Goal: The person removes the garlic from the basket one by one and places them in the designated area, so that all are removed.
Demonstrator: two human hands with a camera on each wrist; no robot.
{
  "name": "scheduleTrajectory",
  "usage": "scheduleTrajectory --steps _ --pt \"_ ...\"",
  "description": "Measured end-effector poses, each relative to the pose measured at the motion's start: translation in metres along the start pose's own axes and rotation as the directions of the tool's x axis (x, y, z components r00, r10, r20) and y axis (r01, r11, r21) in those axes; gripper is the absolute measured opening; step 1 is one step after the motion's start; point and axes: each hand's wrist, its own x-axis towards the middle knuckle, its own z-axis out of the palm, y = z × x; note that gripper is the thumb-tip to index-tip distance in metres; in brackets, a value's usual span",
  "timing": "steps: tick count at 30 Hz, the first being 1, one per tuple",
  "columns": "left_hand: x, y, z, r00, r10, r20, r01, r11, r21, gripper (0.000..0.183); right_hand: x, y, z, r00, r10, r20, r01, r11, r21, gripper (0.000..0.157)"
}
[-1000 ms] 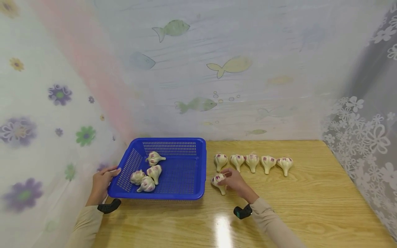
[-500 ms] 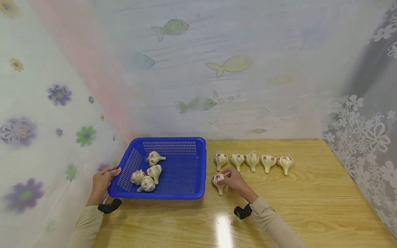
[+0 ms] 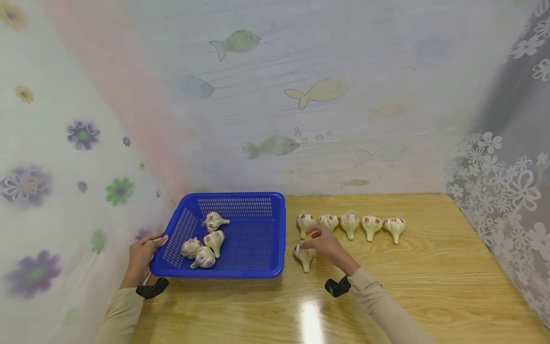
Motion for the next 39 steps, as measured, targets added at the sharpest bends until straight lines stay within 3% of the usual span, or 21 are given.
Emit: scheduleTrajectory --steps 12,23,30,39 --pt "-0.001 0.0 0.0 1.0 -0.008 0.0 0.008 1.0 0.014 0.047 0.004 -0.038 -0.006 0.991 -0.108 0.073 0.101 0.991 0.088 0.043" --pt "0.0 -0.001 0.0 1.0 -0.017 0.002 0.017 1.0 0.002 0.047 0.016 -0.074 0.02 0.987 -0.109 0.119 0.096 0.99 0.105 0.048" --pt "-0.001 -0.003 0.001 0.999 -0.038 0.011 0.038 0.999 -0.003 0.049 0.024 -0.083 0.034 0.973 -0.171 0.155 0.151 0.979 0.138 0.04" --pt "-0.002 -0.001 0.002 1.0 -0.01 -0.011 0.01 1.0 0.029 0.048 0.039 -0.094 0.056 0.966 -0.162 0.202 0.123 0.973 0.195 0.037"
